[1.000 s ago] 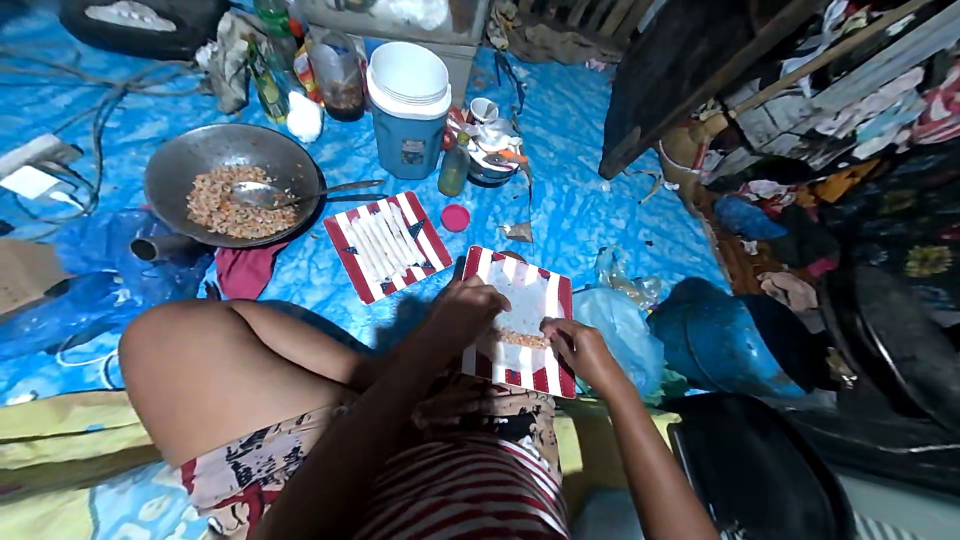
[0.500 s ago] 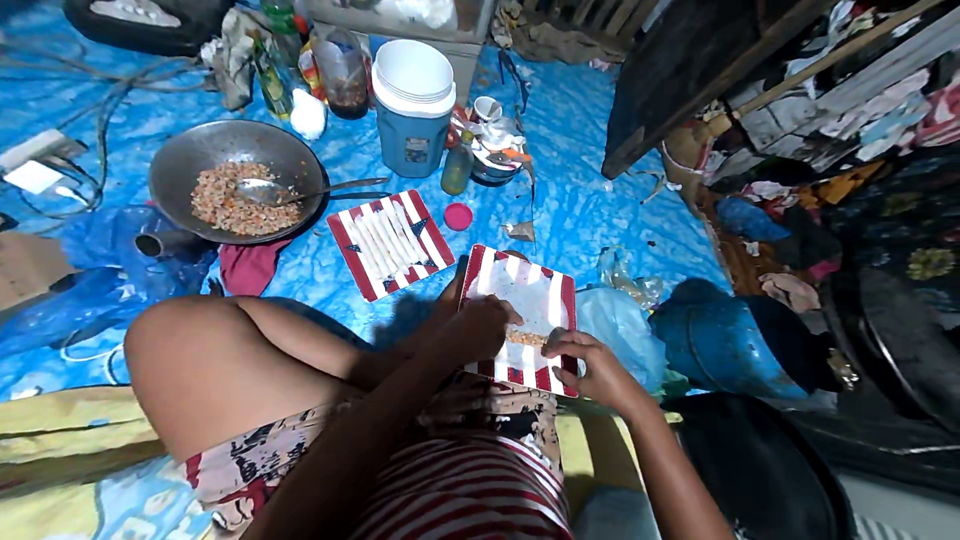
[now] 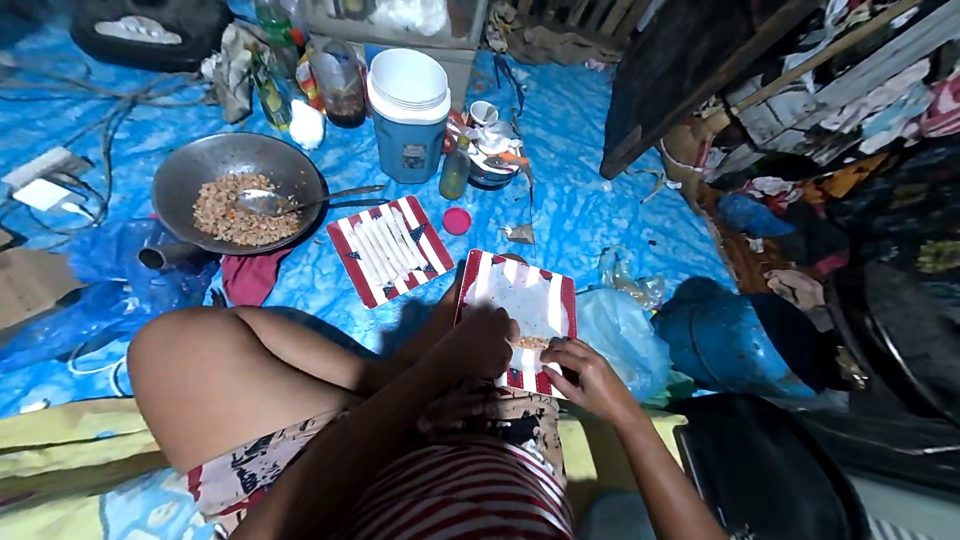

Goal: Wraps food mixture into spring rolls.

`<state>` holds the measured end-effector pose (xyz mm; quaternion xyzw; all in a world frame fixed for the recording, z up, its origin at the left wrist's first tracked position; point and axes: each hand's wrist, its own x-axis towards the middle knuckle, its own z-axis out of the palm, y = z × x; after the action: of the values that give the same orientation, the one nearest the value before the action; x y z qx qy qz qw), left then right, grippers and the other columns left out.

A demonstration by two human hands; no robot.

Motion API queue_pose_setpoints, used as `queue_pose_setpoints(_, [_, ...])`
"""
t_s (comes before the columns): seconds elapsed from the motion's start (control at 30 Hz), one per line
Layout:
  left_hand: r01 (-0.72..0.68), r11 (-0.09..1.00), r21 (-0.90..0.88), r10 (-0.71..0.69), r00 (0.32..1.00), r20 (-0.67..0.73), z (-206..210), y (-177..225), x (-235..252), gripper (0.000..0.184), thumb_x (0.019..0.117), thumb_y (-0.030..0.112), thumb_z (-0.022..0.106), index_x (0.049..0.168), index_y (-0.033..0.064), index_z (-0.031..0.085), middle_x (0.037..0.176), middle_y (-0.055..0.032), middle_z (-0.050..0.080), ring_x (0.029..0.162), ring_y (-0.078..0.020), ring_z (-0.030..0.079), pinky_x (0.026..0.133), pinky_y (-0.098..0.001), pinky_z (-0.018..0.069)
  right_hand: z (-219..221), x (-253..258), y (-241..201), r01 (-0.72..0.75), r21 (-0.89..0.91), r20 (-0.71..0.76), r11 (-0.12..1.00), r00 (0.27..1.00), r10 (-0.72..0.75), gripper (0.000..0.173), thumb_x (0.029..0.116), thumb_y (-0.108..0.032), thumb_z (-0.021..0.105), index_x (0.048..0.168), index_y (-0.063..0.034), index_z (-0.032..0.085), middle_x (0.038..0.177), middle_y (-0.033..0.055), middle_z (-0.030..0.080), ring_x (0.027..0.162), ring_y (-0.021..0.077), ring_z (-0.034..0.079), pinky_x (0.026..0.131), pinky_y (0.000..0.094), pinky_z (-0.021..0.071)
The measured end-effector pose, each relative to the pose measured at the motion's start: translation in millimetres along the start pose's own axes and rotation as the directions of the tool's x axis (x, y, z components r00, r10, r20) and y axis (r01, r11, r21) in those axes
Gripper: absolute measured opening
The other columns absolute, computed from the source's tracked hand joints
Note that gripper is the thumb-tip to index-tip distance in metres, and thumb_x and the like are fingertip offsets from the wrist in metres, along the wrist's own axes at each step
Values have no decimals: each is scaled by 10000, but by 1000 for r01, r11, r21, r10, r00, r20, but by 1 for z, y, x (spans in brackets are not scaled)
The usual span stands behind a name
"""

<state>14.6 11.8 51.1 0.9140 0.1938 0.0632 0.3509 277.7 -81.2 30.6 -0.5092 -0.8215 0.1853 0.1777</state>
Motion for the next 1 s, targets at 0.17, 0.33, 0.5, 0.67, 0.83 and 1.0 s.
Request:
queue_pose_setpoints(0.17, [-6, 999, -43, 1, 995, -103, 6, -2, 2, 221, 970, 162, 627, 994, -19, 752, 1230, -225, 665, 1236, -427, 567, 1047, -577, 419, 3, 0, -4, -65, 55, -52, 996, 996, 68, 254, 882, -220, 713, 1059, -50, 779, 1087, 161, 726, 1048, 315, 685, 935, 441, 556])
queue_pose_setpoints(0.33, [135, 982, -131, -146, 986, -77, 7, -6, 6, 741, 835, 369, 830, 1419, 6, 553, 1389, -225, 597, 1363, -396, 504, 1146, -549, 380, 9, 8, -8, -74, 3, -192, 997, 979, 73, 221, 948, -172, 613, 968, -9, 761, 1037, 176, 725, 1026, 317, 694, 928, 417, 564])
queue_pose_setpoints(0.5, [237, 958, -163, -240, 971, 3, 3, -2, 14, 496, 934, 235, 753, 1334, -23, 614, 1292, -246, 644, 1285, -413, 555, 1116, -560, 391, 14, 21, -14, -147, -40, -294, 988, 947, 129, 230, 954, -138, 583, 972, 25, 744, 1060, 212, 714, 1032, 363, 690, 919, 455, 563])
queue_pose_setpoints(0.67, [312, 933, -180, -317, 948, 1, -1, 2, 14, 364, 1052, 215, 575, 1314, -28, 642, 1260, -272, 659, 1267, -443, 575, 1087, -640, 380, 25, 27, -16, -223, -84, -371, 971, 912, 178, 245, 962, -149, 578, 989, 28, 746, 1013, 208, 709, 990, 372, 689, 889, 475, 565])
queue_pose_setpoints(0.83, [320, 932, -173, -326, 945, -7, -2, 2, 15, 366, 1083, 197, 508, 1333, -40, 629, 1249, -279, 672, 1243, -430, 609, 1106, -564, 409, 33, 24, -21, -153, -141, -443, 978, 893, 76, 240, 933, -90, 555, 1046, 46, 718, 1008, 200, 717, 968, 364, 697, 882, 468, 567])
queue_pose_setpoints(1.0, [353, 914, -200, -359, 933, 10, -5, 6, 19, 341, 1075, 164, 513, 1314, -44, 640, 1219, -278, 682, 1213, -426, 625, 1088, -546, 429, 39, 25, -31, -14, -78, -267, 997, 964, -7, 226, 959, -75, 558, 1041, 6, 753, 1091, 148, 747, 1068, 313, 709, 974, 410, 559])
